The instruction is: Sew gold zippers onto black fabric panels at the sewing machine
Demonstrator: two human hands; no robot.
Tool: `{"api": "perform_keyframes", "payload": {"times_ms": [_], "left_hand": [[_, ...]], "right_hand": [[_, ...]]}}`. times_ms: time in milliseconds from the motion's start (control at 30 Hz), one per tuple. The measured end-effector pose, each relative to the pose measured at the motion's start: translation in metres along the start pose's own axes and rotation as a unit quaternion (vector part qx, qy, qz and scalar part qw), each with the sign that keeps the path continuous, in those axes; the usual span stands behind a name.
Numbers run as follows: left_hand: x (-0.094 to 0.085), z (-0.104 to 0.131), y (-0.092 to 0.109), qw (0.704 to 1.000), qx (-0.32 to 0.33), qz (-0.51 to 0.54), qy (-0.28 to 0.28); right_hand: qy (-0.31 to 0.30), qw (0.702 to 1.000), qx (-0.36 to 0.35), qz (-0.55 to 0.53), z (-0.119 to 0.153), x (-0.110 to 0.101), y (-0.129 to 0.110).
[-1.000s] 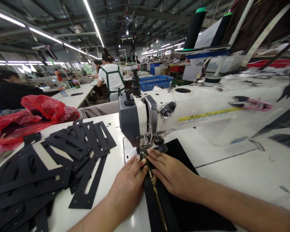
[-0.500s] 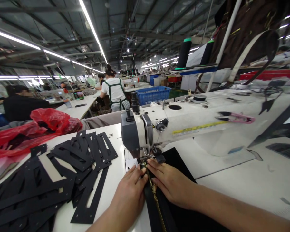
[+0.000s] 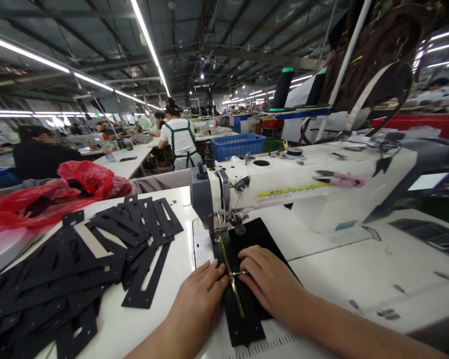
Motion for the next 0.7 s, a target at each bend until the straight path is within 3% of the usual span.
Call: {"api": "perform_keyframes", "payload": {"times_ms": [133, 300, 367, 467, 567, 700], "left_hand": [[-0.009, 0.011, 0.016, 1.000, 0.008, 0.016, -0.002], [-0.018, 0.014, 0.025, 0.995, -0.016, 0.070, -0.065], [-0.021, 0.008, 0.022, 0.990, -0.051, 0.088, -0.093], [-0.022, -0.006, 0.008, 0.976, -0.145, 0.080, -0.144], [-0.028, -0.023, -0.009, 0.967, -0.195, 0.064, -0.151], [-0.038, -0.028, -0.014, 0.977, -0.179, 0.047, -0.106]], "right_hand": [[0.004, 0.997, -0.069, 0.019, 0.025, -0.005, -0.028], [-0.022, 0.994, -0.105, 0.000, 0.038, -0.001, -0.042], [-0.070, 0.995, -0.034, -0.060, 0.024, -0.002, -0.033], [-0.164, 0.967, 0.120, -0.154, -0.008, -0.009, -0.011], [-0.195, 0.953, 0.148, -0.177, -0.037, -0.027, -0.002], [-0.190, 0.954, 0.133, -0.190, -0.044, -0.040, -0.008]]}}
Point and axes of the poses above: each hand's wrist, its own z-axis away from the middle knuckle, its own x-axis out of the palm, y = z × x, the point moved 5 cm from there along -z, towards the middle knuckle, and after that the axes turned 10 degrees about -z, right-handed, at the moved point
